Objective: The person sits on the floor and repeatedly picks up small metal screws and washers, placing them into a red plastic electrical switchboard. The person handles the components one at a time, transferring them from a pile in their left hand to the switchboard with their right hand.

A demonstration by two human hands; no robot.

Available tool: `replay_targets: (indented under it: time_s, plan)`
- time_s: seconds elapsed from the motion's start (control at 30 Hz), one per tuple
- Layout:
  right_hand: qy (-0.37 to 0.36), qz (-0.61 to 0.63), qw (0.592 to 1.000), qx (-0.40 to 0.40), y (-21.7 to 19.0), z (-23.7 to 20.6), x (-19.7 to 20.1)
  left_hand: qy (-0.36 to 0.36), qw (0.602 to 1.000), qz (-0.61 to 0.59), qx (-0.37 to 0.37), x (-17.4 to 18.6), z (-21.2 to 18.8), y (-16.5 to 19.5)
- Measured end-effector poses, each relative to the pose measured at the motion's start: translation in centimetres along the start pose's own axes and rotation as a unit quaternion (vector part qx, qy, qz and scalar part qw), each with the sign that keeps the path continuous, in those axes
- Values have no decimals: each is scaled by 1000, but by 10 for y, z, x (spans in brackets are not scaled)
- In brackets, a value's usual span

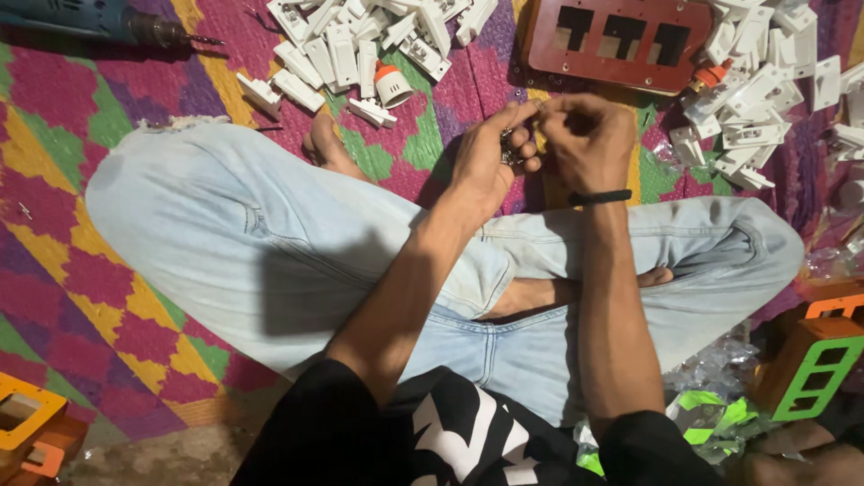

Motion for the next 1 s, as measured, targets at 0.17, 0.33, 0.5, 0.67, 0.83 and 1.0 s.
replay_targets:
  time_s: [0.17, 0.33, 0.5, 0.67, 0.83, 1.0]
  plan:
    - [9, 33, 998, -53, -2, -2, 5, 4, 1000, -3, -7, 1, 0, 0]
    - [-12, -47, 999, -5, -6, -3, 9, 5, 999, 10, -30, 3, 0, 1]
    - [-3, -207, 978, -6, -24, -11, 36, 27, 996, -17, -89, 6, 4, 7]
    - [-65, -127, 985, 99, -54, -23, 25, 14, 997, -16, -69, 5, 5, 6]
    - [-113, -144, 975, 128, -68, -20, 8, -16, 999, 36, -35, 5, 3, 4]
    - [-107, -163, 974, 112, -62, -18, 13, -18, 999, 35, -26, 4, 4, 4]
Point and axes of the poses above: each hand's wrist, its own z-axis towards the middle knuckle, its own x-axis out of the back of the hand, y = z × x, the point moved 1 cm from there along z, towards the middle knuckle, and after that the axes turned 6 degrees about -y, right-handed, at the moved point
